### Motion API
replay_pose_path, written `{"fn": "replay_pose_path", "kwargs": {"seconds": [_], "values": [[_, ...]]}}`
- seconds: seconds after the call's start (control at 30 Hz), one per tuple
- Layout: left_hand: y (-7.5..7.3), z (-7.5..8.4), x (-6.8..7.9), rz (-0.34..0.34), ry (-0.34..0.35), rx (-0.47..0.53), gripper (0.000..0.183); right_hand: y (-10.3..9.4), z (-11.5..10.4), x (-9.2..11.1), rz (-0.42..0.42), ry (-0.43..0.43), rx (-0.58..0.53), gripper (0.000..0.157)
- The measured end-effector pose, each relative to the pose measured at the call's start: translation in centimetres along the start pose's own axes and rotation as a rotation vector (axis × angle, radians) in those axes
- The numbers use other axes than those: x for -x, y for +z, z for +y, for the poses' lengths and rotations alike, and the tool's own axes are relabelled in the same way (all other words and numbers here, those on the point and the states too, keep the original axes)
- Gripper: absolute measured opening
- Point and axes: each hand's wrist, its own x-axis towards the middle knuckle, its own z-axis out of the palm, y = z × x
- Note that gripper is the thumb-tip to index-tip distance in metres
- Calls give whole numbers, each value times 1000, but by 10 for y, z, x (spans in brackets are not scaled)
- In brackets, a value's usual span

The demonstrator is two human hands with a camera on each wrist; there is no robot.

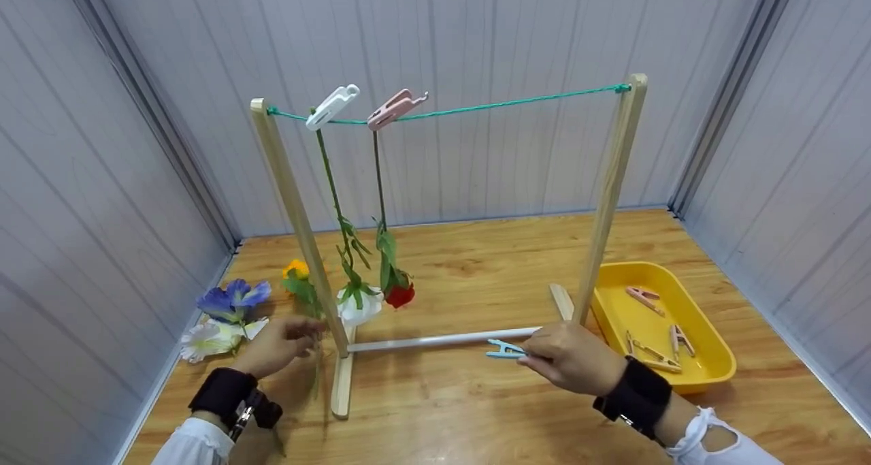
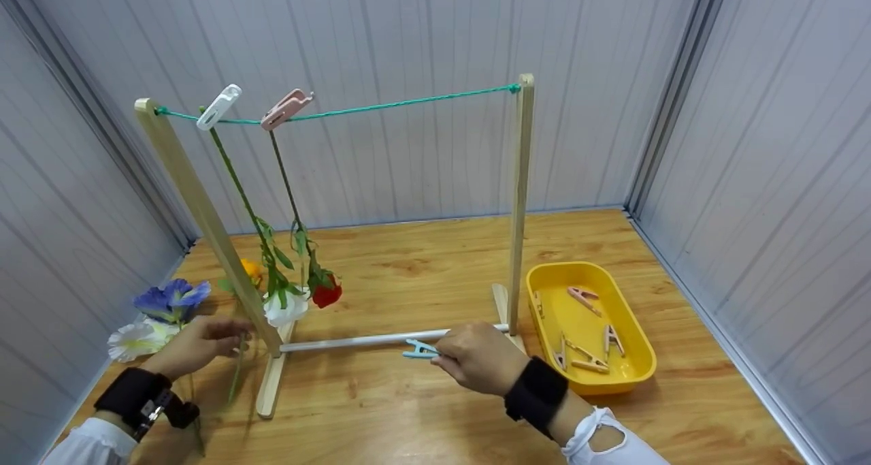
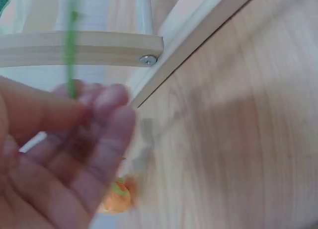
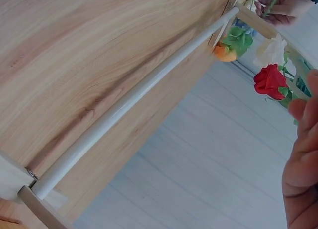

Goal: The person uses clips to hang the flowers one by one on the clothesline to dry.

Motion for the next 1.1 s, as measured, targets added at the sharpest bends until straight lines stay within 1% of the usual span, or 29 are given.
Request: {"fn": "replay_pose_path", "kwargs": {"seconds": [0.07, 0.13, 0.2, 0.27, 0.33, 0.4, 0.47, 0.6, 0.67, 0.73, 0.8, 0.9, 1.03, 1.1], "values": [[0, 5, 0, 103, 38, -40, 35, 0, 0, 0, 2, 3, -1, 25], [1, 11, -1, 231, 66, -117, 32, 0, 0, 0, 5, 3, -2, 23], [2, 16, -2, 355, 116, -189, 30, 0, 0, 0, 5, 0, 0, 23], [3, 21, -5, 463, 197, -267, 28, 0, 0, 0, 2, -2, -1, 23], [3, 26, -7, 550, 294, -344, 28, 0, 0, -1, -3, 1, 0, 22], [2, 31, -9, 620, 384, -421, 28, -1, 0, -2, -6, 9, 9, 22], [0, 37, -10, 675, 465, -493, 27, -2, 0, -3, -2, 16, 22, 22], [-5, 53, -11, 751, 615, -584, 14, -7, 1, -5, 20, 21, 66, 21], [-8, 63, -12, 782, 682, -596, 12, -10, 1, -7, 41, 15, 86, 19], [-9, 74, -13, 803, 728, -585, 15, -14, 2, -9, 63, 6, 102, 18], [-10, 86, -12, 828, 755, -561, 20, -19, 3, -12, 83, -5, 114, 18], [-8, 104, -10, 849, 775, -510, 22, -28, 4, -18, 97, -22, 119, 19], [-2, 126, -5, 829, 796, -456, 22, -41, 6, -29, 115, -55, 125, 12], [3, 136, -5, 808, 823, -431, 22, -48, 7, -35, 128, -72, 130, 18]]}}
